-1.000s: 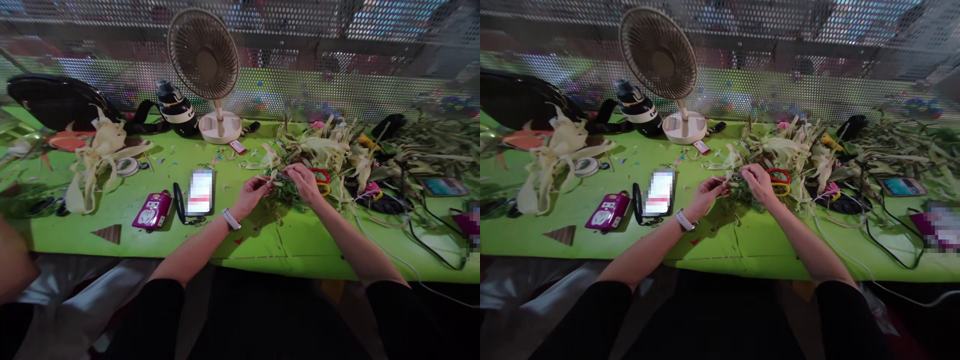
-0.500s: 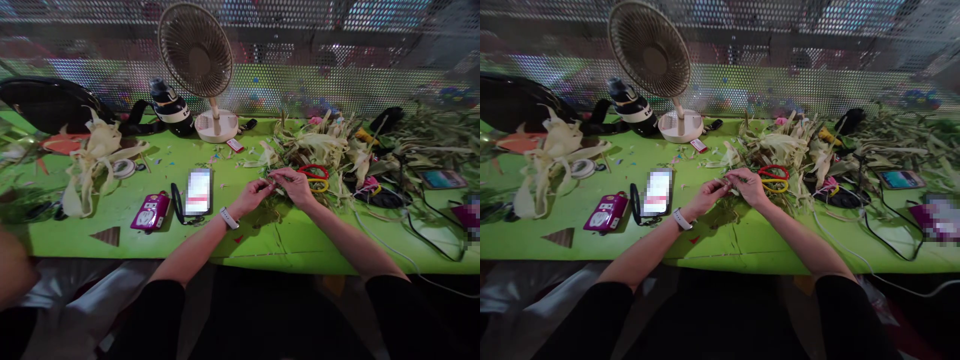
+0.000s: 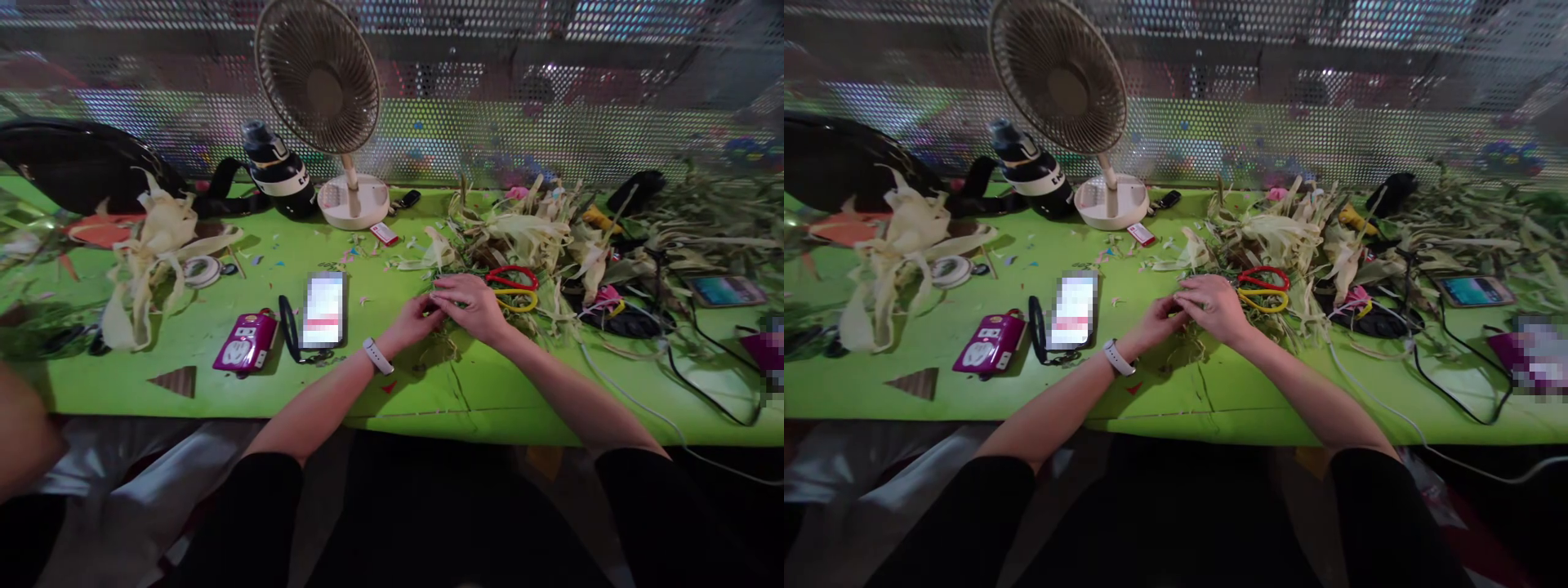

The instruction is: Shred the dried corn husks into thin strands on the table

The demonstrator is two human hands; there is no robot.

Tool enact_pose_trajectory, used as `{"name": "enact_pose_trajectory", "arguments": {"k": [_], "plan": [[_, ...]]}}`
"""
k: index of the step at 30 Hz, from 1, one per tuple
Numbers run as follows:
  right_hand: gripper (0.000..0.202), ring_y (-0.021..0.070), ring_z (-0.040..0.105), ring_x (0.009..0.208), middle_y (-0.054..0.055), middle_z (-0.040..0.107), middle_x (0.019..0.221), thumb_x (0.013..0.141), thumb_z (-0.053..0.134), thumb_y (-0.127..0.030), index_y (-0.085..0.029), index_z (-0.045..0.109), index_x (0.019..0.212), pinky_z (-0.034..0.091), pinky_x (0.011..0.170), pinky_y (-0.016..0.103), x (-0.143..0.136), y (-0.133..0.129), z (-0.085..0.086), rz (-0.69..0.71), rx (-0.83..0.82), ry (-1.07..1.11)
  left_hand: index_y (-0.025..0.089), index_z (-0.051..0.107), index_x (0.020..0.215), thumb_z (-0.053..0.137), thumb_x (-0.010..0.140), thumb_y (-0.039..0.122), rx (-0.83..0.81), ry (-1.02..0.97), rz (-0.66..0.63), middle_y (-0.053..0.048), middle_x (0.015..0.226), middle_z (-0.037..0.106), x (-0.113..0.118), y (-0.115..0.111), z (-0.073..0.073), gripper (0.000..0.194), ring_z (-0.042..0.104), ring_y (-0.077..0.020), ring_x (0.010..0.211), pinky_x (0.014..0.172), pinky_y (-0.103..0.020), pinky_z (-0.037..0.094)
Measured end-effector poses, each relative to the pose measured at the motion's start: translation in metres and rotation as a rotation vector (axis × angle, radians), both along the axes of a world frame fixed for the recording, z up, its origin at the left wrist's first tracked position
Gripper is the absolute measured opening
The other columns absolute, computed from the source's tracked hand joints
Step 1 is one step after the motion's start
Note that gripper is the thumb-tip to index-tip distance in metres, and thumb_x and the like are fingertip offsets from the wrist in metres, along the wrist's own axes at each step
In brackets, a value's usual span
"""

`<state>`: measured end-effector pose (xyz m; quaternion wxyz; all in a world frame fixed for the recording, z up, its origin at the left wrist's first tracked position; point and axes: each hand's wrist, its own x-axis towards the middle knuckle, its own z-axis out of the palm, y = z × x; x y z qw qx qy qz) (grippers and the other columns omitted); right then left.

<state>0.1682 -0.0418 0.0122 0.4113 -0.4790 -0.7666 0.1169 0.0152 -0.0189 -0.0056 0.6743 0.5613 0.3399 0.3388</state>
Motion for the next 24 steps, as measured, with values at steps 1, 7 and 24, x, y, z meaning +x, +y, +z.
{"name": "enact_pose_trajectory", "arguments": {"k": [1,7,24], "plan": [[0.016,0.0242,0.069,0.1,0.006,0.076,0.101,0.088,0.06,-0.029,-0.026,0.076,0.086,0.049,0.095,0.048,-0.001,0.0,0.0,-0.022,0.01,-0.004,0.015,0.065,0.074,0.079,0.069,0.033,-0.016,-0.005,-0.012,0.002,0.06,0.061,-0.001,0.0,0.002,0.023,0.053,-0.0081,0.05,0.051,-0.022,0.043],[0.017,0.0225,0.067,0.096,0.007,0.074,0.097,0.09,0.056,-0.032,-0.022,0.069,0.089,0.051,0.088,0.04,0.001,-0.001,-0.003,-0.144,-0.171,0.179,0.015,0.066,0.083,0.075,0.071,0.052,-0.1,-0.011,-0.116,-0.003,0.064,0.069,-0.008,-0.001,0.007,0.039,0.064,-0.013,0.055,0.046,-0.02,0.042],[0.044,0.0126,0.044,0.057,-0.001,0.047,0.059,0.093,0.043,-0.057,-0.021,0.047,0.067,0.033,0.055,0.027,0.009,-0.003,0.011,-0.243,-0.258,0.216,0.017,0.065,0.087,0.078,0.07,0.04,-0.396,-0.29,0.085,-0.003,0.079,0.074,-0.008,0.008,0.012,0.031,0.068,-0.0125,0.064,0.05,-0.02,0.045]]}}
